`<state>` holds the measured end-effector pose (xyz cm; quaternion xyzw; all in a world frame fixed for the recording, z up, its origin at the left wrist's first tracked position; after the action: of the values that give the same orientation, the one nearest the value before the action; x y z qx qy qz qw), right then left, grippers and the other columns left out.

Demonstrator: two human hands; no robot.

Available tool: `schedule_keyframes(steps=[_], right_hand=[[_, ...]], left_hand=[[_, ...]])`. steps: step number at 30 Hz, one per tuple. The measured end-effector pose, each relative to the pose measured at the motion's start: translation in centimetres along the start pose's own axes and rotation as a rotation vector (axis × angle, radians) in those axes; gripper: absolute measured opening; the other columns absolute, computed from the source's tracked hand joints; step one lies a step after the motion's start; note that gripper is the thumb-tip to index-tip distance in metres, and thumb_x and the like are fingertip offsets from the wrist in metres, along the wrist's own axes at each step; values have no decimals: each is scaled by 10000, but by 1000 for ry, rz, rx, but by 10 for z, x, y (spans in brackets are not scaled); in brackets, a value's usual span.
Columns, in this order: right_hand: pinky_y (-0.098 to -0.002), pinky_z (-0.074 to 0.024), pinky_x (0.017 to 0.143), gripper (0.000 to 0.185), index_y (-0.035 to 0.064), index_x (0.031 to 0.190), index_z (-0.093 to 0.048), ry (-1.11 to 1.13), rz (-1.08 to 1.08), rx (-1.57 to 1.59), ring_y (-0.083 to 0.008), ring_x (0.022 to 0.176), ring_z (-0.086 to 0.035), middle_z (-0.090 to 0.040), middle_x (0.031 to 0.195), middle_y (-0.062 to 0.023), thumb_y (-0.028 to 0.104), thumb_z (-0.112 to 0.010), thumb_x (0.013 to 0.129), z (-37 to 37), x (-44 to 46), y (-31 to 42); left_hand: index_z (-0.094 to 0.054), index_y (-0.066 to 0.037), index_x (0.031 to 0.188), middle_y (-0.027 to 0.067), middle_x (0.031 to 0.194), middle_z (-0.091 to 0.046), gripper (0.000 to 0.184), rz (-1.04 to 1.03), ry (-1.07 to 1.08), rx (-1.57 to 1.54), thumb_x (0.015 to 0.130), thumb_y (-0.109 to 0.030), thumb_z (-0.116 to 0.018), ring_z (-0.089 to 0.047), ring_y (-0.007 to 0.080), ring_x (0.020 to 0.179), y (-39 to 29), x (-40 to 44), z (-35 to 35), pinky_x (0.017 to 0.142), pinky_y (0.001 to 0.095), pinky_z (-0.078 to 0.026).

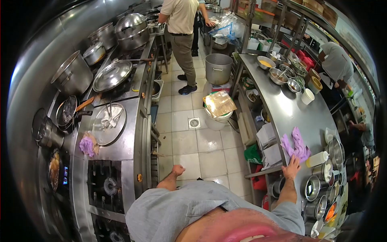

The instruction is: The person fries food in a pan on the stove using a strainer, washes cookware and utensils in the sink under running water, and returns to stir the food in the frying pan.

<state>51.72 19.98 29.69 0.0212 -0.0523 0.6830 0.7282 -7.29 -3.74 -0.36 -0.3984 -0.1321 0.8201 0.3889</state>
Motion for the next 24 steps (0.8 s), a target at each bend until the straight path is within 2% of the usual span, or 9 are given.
schedule_keyframes(steps=[15, 24], right_hand=[[-496, -190, 974, 901, 109, 1306, -215, -26, 15, -8, -272, 1263, -182, -249, 1328, -127, 243, -710, 566, -3, 1, -3], [-495, -184, 985, 881, 122, 1311, -203, 7, -6, -7, -268, 1264, -178, -240, 1333, -114, 235, -706, 596, 2, -2, 0]], left_hand=[[-628, -78, 919, 121, 952, -606, 369, -32, -3, 13, 674, -350, -583, -561, 259, 914, 1, 11, 0, 825, 332, -433], [-632, -78, 903, 121, 940, -608, 365, -24, -4, 36, 673, -358, -583, -566, 261, 898, -4, 7, -3, 811, 337, -440]])
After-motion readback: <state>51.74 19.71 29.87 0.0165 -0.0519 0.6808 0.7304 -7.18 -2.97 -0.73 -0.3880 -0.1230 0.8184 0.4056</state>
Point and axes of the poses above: each hand's wrist, its own x-axis towards the middle knuckle, its own z-axis out of the back of the hand, y = z × x, the point moved 7 cm from there along x, towards the middle knuckle
